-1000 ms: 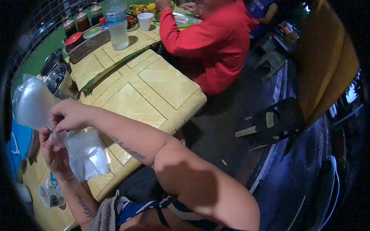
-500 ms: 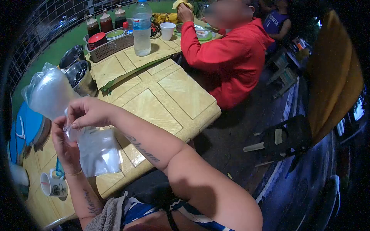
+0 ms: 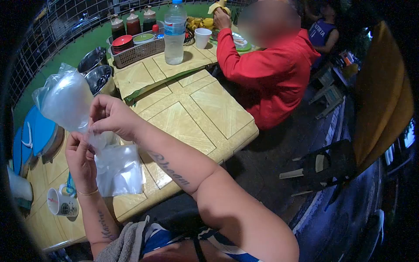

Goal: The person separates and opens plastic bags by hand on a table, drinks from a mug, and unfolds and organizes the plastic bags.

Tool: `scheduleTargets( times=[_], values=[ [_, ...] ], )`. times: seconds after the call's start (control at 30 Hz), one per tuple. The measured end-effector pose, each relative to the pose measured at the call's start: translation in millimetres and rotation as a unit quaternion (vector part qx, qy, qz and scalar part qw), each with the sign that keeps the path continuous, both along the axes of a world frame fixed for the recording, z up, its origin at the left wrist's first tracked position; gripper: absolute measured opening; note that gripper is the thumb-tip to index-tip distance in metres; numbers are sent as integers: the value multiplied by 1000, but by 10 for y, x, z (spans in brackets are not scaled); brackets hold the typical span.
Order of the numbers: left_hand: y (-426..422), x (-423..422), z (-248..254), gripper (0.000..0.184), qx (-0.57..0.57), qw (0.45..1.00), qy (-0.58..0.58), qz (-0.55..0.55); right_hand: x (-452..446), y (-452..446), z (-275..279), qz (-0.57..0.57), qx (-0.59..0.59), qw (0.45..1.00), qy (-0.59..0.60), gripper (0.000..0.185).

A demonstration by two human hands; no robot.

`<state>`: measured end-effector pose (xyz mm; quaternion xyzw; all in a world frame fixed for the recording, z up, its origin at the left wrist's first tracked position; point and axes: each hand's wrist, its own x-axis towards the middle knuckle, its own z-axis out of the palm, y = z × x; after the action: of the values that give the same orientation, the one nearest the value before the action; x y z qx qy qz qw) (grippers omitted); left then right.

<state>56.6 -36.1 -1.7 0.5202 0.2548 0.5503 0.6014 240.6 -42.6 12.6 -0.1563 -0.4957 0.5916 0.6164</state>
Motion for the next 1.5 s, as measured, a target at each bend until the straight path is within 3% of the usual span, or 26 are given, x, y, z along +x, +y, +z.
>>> scheduleTargets(
  times=[0.23, 0.37, 0.5, 0.8, 0.9, 1.1, 1.2, 1.4, 1.5],
  values=[
    [63, -35, -36, 16, 26, 1000, 11, 13, 48, 19, -33, 73, -10, 997, -20, 35],
    [14, 26, -37, 18, 70, 997, 37, 1, 1, -18, 23, 22, -63, 985, -157, 40],
    [36, 23, -76, 18, 92, 994, 57, -22, -107, -3, -41, -46, -31, 974, -221, 34],
    [14, -4, 14, 19, 59, 993, 106, -7, -34, 19, -45, -70, -43, 991, -108, 31],
    [44, -26, -9, 19, 54, 994, 93, -11, -15, -2, 1, -28, -51, 990, -130, 32],
    [48, 8, -31, 18, 38, 998, 45, -34, -97, 11, -47, -128, 33, 944, -302, 32],
    [61, -11, -32, 16, 13, 999, 35, -30, -89, 37, -72, -102, 17, 971, -214, 30],
    [44, 0, -1, 19, -16, 997, 71, 20, -83, 124, -151, -99, 32, 980, -171, 25],
    [21, -10, 39, 22, -22, 996, 87, 21, -53, 164, -178, -118, 36, 971, -206, 23]
  ],
)
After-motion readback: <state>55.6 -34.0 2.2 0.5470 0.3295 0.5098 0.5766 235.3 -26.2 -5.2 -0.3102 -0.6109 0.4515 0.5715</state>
